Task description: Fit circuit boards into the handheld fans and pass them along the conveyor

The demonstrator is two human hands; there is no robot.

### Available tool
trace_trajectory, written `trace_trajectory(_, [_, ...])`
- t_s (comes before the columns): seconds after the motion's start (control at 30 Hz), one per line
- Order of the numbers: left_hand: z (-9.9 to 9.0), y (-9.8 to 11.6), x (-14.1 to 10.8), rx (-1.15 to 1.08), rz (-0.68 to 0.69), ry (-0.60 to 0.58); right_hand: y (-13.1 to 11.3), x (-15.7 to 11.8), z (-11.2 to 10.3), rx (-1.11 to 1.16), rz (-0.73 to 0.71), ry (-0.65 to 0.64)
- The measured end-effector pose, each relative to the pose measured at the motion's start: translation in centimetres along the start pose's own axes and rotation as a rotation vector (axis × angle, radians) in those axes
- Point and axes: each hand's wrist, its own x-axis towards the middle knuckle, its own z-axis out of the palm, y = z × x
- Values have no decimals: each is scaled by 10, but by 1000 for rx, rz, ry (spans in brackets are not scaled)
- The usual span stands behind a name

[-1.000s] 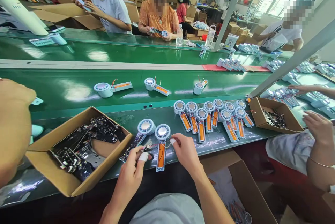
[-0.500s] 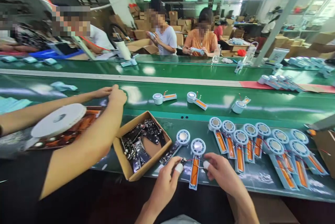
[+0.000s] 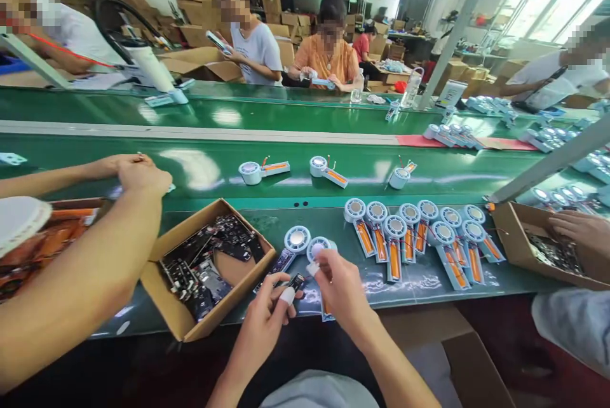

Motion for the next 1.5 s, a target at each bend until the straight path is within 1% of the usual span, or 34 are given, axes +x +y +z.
trace_trajectory(0.1, [-2, 2, -1, -16, 0, -100, 0, -8, 8, 103, -42, -92])
trace_trajectory(0.17, [-4, 3, 0, 5, -6, -124, 2, -11, 7, 140, -85, -138])
trace_trajectory(0.27, [-4, 5, 1, 1, -32, -102, 6, -13, 4, 118, -128, -177])
trace_trajectory(0.37, [0, 8, 1, -21, -37, -107, 7, -15, 1, 61, -165, -173])
trace_trajectory(0.5, [5, 11, 5, -63, -16, -100, 5, -17, -1, 37, -204, -179])
trace_trajectory(0.63, [8, 11, 13, -36, 14, -107, 6, -19, -3, -7, -204, -178])
trace_trajectory(0.77, [9, 10, 12, -46, -11, -105, 11, -21, -1, -69, -205, -146])
trace_trajectory(0.9, [12, 9, 4, -93, -50, -19, 14, -19, 2, -56, -190, -37])
trace_trajectory(1.03, [13, 12, 1, -90, -52, -10, 12, -17, 6, -47, -216, -20])
trace_trajectory(1.13, [16, 12, -2, -70, -8, 17, 9, -20, 10, -139, -225, 10])
trace_trajectory(1.23, [20, 6, -5, 15, 82, 80, 8, -24, 17, -260, -234, 49])
trace_trajectory(1.3, [21, 1, -6, 68, 133, 117, 10, -24, 19, -250, -221, 65])
trace_trajectory(1.37, [20, -1, -4, 55, 136, 96, 11, -21, 15, -161, -193, 37])
trace_trajectory(1.4, [18, 0, -2, 24, 123, 57, 12, -19, 11, -106, -175, 3])
trace_trajectory(1.5, [12, 7, 5, -92, 80, -90, 12, -8, -9, 5, -135, -169])
